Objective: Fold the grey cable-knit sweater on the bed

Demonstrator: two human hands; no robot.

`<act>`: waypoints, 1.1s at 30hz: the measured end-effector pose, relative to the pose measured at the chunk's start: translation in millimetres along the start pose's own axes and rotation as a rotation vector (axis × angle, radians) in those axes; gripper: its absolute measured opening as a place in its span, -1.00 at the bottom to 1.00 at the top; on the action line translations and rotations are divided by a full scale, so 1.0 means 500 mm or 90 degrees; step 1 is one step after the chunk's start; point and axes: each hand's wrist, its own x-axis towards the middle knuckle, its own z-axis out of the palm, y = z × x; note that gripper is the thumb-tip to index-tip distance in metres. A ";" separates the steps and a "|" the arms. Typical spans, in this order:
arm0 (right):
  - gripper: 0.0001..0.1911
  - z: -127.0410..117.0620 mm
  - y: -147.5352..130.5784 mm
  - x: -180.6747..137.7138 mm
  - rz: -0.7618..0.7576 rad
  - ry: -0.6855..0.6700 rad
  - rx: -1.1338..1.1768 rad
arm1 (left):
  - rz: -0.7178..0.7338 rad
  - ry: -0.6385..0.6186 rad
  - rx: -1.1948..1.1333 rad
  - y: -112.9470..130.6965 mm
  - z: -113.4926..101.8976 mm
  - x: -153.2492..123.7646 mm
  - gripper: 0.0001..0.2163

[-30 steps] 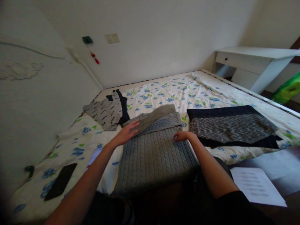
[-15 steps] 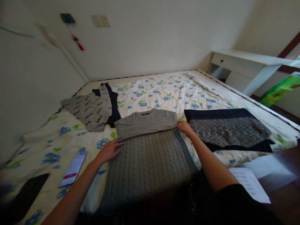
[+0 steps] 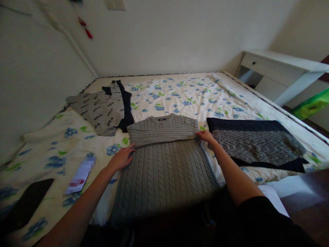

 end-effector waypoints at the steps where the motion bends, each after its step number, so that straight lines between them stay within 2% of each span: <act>1: -0.55 0.002 0.000 0.000 0.015 0.006 0.017 | -0.005 -0.003 0.007 0.003 0.005 0.001 -0.44; 5: -0.66 0.007 -0.011 0.003 0.065 0.002 0.114 | -0.021 0.007 0.021 0.003 0.013 0.008 -0.36; 7: -0.73 0.007 -0.024 0.008 0.060 -0.001 0.188 | -0.044 0.033 0.010 -0.005 0.007 0.014 -0.33; 10: -0.75 0.006 -0.048 0.019 -0.041 0.020 0.333 | -0.091 0.052 -0.017 -0.021 -0.006 0.021 -0.31; 12: -0.69 0.006 -0.061 0.026 -0.119 0.031 0.389 | -0.113 0.026 -0.031 -0.030 -0.011 0.023 -0.33; 14: -0.63 0.006 -0.066 0.028 -0.148 0.033 0.340 | -0.110 -0.023 -0.042 -0.034 -0.010 0.022 -0.35; 17: -0.64 0.001 -0.051 0.022 -0.108 0.027 0.094 | -0.074 -0.083 -0.053 -0.034 -0.004 0.018 -0.37; 19: -0.67 -0.008 -0.032 0.013 -0.074 0.037 -0.064 | -0.062 -0.092 -0.057 -0.036 -0.002 0.018 -0.37; 21: -0.70 -0.019 -0.013 0.006 -0.016 0.051 -0.140 | -0.061 -0.084 -0.065 -0.041 -0.003 0.020 -0.37; 23: -0.73 -0.027 -0.001 0.000 0.092 0.019 -0.127 | -0.062 -0.077 -0.079 -0.049 -0.003 0.024 -0.38; 26: -0.69 -0.024 0.007 -0.008 0.240 -0.116 -0.066 | -0.064 -0.077 -0.098 -0.060 0.001 0.030 -0.39; 28: -0.68 -0.017 0.009 -0.017 0.259 -0.168 -0.079 | -0.061 -0.083 -0.108 -0.066 0.006 0.032 -0.36; 33: -0.66 -0.015 0.019 -0.053 0.239 -0.221 -0.152 | -0.041 -0.084 -0.144 -0.076 0.015 0.034 -0.32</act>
